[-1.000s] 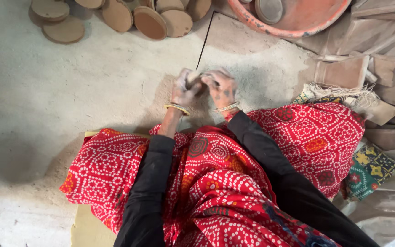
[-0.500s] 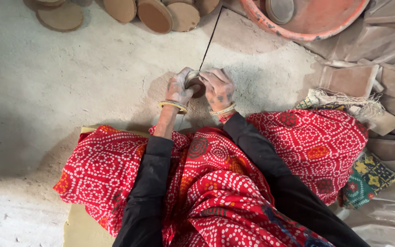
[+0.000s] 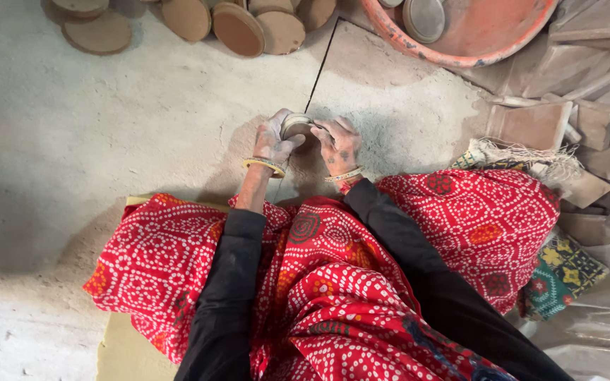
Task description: The person sits on the floor and shapes round clay discs by hand, rubbing and rotating each disc against the floor to smooth its edge, dusting it with powder, and placing finished discs into a pile beside a basin. Other workers nearby handle similar discs.
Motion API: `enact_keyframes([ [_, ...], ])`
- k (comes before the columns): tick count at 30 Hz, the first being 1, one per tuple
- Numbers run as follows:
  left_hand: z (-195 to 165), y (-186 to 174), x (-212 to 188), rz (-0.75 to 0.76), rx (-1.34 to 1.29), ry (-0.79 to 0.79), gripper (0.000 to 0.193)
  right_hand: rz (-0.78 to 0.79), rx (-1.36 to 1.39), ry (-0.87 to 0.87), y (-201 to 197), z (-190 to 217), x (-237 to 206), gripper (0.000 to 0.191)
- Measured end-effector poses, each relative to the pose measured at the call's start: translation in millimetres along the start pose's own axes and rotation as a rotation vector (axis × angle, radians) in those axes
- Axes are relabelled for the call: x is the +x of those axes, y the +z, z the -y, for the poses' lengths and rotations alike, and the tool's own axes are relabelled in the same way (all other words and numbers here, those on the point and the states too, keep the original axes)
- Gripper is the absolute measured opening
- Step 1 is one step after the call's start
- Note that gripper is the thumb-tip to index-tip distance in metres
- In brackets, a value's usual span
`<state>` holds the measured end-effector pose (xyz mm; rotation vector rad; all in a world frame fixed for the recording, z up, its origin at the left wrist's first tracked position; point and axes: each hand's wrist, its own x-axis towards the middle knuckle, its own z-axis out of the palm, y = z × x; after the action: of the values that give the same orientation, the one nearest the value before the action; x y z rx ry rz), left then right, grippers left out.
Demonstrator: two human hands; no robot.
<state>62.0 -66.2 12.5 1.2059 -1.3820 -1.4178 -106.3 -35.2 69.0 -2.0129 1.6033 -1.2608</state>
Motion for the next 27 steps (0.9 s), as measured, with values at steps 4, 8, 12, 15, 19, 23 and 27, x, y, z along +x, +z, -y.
enact_keyframes([
  [4,8,4,-3,0.019,0.032,0.019,0.039,0.002,-0.028,-0.064,0,6,6,0.012],
  [8,17,11,-2,0.034,-0.208,-0.084,0.036,0.070,-0.131,-0.249,2,10,13,0.015],
  [12,26,6,3,-0.002,0.046,0.044,0.036,0.073,-0.064,-0.140,-2,3,5,0.013],
  [15,30,1,3,0.027,-0.203,-0.022,0.034,0.021,-0.046,-0.071,-6,-7,-3,0.011],
  [19,28,6,1,0.012,-0.419,-0.007,0.035,0.000,-0.018,-0.047,-4,-13,-2,0.012],
  [23,17,9,-1,-0.099,0.163,0.028,0.036,0.049,-0.036,-0.165,3,-4,6,0.011],
  [27,10,-4,-7,-0.068,0.509,-0.064,0.039,0.165,-0.182,-0.328,8,5,6,0.027],
])
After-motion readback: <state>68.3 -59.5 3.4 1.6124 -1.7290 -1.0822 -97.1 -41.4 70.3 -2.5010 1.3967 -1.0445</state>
